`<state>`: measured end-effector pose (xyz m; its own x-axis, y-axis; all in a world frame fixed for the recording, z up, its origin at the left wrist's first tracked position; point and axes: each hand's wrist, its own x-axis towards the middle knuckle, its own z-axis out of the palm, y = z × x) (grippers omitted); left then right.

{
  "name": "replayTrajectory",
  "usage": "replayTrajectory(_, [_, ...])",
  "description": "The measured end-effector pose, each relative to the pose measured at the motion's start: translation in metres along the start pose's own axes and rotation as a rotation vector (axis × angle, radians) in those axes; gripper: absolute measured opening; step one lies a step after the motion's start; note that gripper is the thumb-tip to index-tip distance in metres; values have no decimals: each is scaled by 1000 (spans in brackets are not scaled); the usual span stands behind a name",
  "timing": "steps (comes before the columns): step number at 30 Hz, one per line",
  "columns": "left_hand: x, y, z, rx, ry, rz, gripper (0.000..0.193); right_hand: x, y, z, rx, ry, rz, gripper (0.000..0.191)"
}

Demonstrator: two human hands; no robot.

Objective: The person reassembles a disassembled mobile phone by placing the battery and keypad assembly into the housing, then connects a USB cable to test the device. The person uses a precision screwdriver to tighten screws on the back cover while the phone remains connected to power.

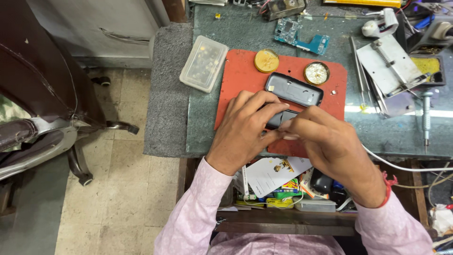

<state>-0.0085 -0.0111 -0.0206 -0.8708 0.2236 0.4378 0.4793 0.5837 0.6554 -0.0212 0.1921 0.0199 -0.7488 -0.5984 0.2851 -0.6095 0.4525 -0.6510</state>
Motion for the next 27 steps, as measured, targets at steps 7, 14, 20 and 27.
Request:
replayTrajectory(7, [2,5,-2,13,27,53,49,0,-2,-1,-72,38,29,25])
replayTrajectory(14, [4,5,-2,10,4,21,47,0,-4,-8,35,16,-72,44])
replayTrajectory(20, [1,3,4,16,11,15,44,-3,8,-2,-48,-4,27,35])
replayTrajectory(27, [6,8,0,30,7,25,47,-5,16,-1,228,84,41,39])
